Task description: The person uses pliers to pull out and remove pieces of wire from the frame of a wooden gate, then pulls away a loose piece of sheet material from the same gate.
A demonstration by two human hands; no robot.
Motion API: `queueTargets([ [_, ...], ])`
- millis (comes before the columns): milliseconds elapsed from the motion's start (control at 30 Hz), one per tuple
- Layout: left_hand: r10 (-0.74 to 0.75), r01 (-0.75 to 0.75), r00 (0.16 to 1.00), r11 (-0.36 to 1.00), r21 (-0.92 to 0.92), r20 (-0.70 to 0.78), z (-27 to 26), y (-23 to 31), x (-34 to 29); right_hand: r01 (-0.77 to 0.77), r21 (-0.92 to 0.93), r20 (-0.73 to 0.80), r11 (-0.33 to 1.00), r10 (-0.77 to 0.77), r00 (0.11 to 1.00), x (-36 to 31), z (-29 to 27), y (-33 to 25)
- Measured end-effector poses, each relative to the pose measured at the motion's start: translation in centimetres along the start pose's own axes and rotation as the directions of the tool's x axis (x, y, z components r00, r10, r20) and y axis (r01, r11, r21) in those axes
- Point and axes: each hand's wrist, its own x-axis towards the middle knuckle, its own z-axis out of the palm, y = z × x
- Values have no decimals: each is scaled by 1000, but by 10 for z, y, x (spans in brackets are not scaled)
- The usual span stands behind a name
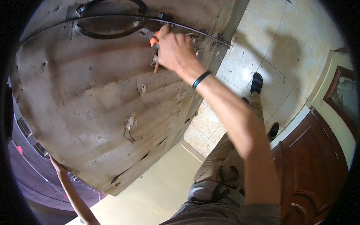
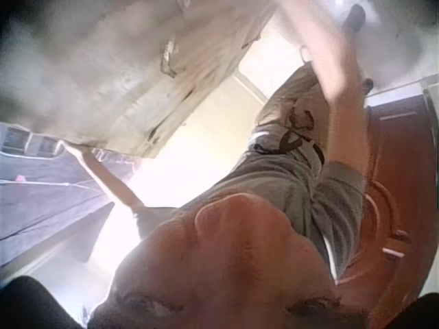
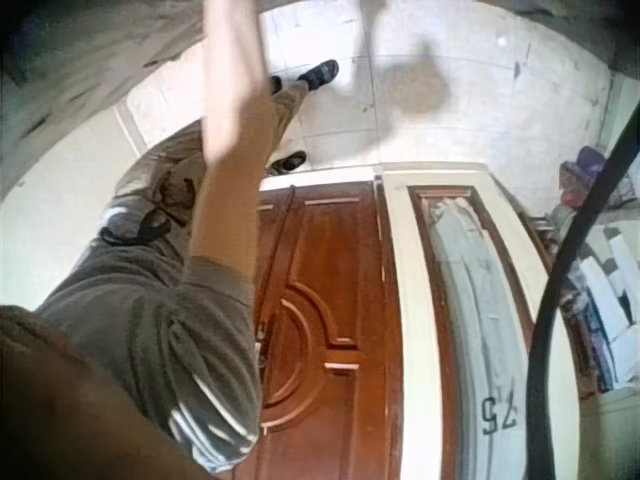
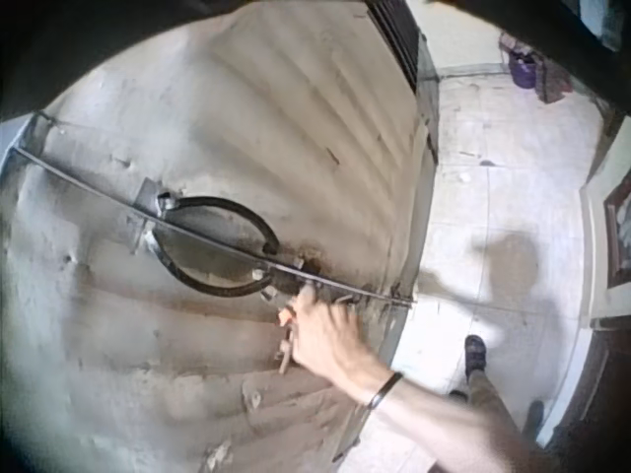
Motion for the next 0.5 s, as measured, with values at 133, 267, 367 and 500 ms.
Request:
queueTargets([
  [133, 143, -149, 986, 987, 60, 90, -27, -6, 12, 343, -211, -135, 915, -375, 917, 19, -28, 30],
  [267, 431, -439, 898, 867, 236, 90, 3, -3, -4, 365, -236, 36, 901, -367, 930, 24, -46, 33],
  [367, 594, -602, 783, 653, 460, 181, 29, 6, -17, -136, 258, 472, 956, -2, 882, 7, -60, -7],
  [500, 655, -670, 727, 613, 419, 205, 79, 31, -42, -733, 615, 675, -291, -286, 680, -15, -23, -14],
])
